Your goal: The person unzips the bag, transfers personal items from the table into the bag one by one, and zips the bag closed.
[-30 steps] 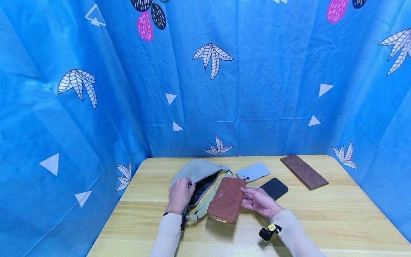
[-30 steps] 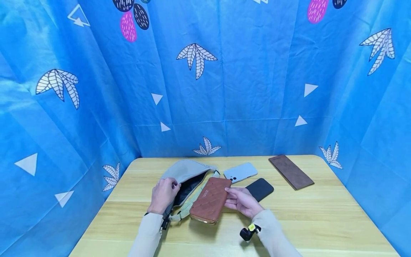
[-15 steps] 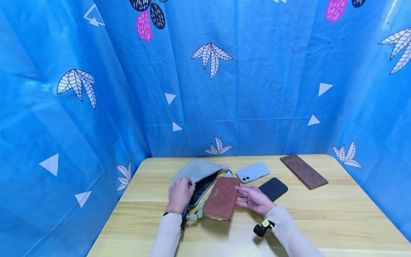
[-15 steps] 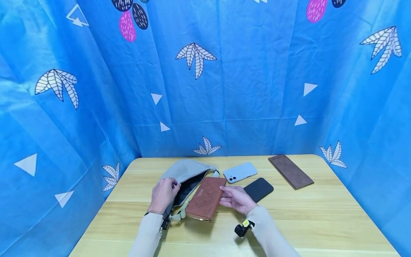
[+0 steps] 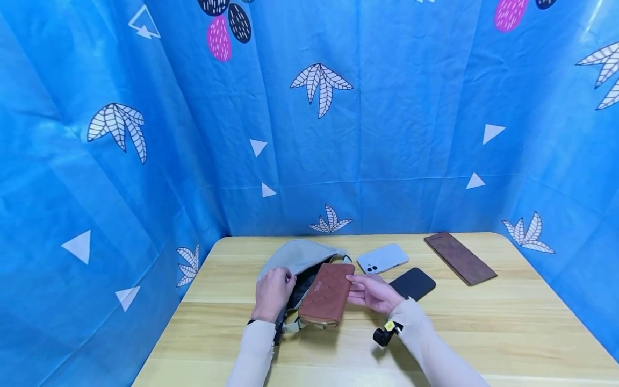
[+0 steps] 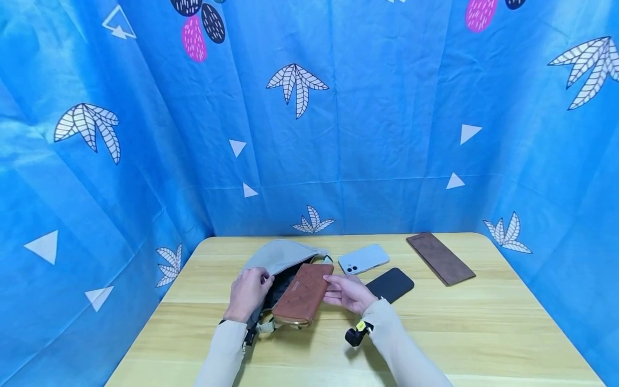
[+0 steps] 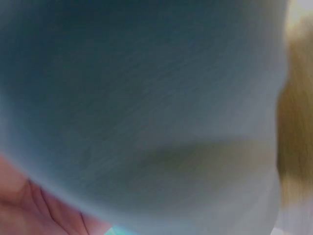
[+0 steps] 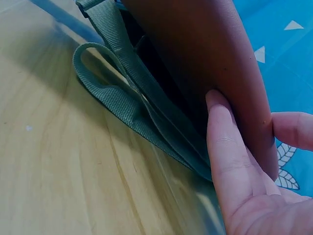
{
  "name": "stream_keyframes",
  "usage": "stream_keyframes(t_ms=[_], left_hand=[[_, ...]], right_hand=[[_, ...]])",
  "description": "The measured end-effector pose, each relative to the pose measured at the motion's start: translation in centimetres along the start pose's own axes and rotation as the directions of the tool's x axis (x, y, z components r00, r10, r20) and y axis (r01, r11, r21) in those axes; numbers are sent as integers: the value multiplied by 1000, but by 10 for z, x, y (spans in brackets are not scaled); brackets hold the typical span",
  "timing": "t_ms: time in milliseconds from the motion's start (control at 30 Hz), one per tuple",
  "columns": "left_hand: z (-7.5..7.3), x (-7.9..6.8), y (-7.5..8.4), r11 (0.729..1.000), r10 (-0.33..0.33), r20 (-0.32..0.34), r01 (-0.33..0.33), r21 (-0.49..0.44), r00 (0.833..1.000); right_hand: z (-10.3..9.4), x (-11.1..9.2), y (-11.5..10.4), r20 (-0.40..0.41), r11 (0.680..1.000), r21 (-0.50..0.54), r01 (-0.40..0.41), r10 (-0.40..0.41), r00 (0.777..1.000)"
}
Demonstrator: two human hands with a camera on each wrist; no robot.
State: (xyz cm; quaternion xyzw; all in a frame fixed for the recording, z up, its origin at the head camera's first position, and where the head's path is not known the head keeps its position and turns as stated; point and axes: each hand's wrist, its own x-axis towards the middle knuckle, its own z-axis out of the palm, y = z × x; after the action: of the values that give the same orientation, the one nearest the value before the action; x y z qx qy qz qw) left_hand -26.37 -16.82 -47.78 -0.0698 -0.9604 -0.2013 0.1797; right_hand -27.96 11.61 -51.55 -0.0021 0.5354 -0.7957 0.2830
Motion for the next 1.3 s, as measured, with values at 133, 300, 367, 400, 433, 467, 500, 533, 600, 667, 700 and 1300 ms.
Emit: stream_keyframes(t_ms=[133, 300, 367, 400, 433, 467, 500, 533, 600, 667, 700, 1300], left_hand=[[0, 0, 0, 1000, -5, 14, 5, -2, 1000], [0, 1, 0, 1000, 0, 16, 0, -9, 1000], [0, 1, -1, 1000, 2, 13, -2, -12, 1000], [0, 1, -1, 1000, 2, 15, -2, -14, 1000], [0, 1, -1, 1000, 2, 16, -2, -15, 1000], [-1, 1, -1, 1000, 2, 21, -2, -18, 1000], [-1, 1, -1, 1000, 2, 24, -2, -18, 1000], [-1, 1, -1, 1000, 3, 28, -2, -20, 1000], [0, 1, -1, 1000, 5, 32, -4, -19, 999], [0, 1, -1, 1000, 8, 36, -7, -20, 999], [0, 1, -1, 1000, 10, 37, -9, -20, 999], [-2, -1, 4, 999, 37, 30, -37, -13, 999]], right_hand=[[2, 6, 0, -7, 1000, -7, -1, 1, 1000], [7, 13, -1, -24, 1000, -26, 12, -12, 1000], [9, 15, -2, -30, 999, -31, 17, -18, 999], [10, 17, -2, -31, 999, -33, 17, -18, 999], [10, 18, -2, -35, 999, -34, 17, -18, 999], [11, 19, -2, -36, 999, -33, 18, -19, 999], [12, 19, -1, -35, 999, -33, 17, -19, 999], [12, 20, -1, -34, 999, -32, 18, -19, 999], [13, 20, -1, -37, 999, -30, 20, -21, 999], [14, 21, -1, -42, 999, -27, 28, -29, 999], [15, 21, -1, -44, 999, -27, 32, -33, 998], [26, 30, 4, -219, 996, -34, 87, -92, 971]])
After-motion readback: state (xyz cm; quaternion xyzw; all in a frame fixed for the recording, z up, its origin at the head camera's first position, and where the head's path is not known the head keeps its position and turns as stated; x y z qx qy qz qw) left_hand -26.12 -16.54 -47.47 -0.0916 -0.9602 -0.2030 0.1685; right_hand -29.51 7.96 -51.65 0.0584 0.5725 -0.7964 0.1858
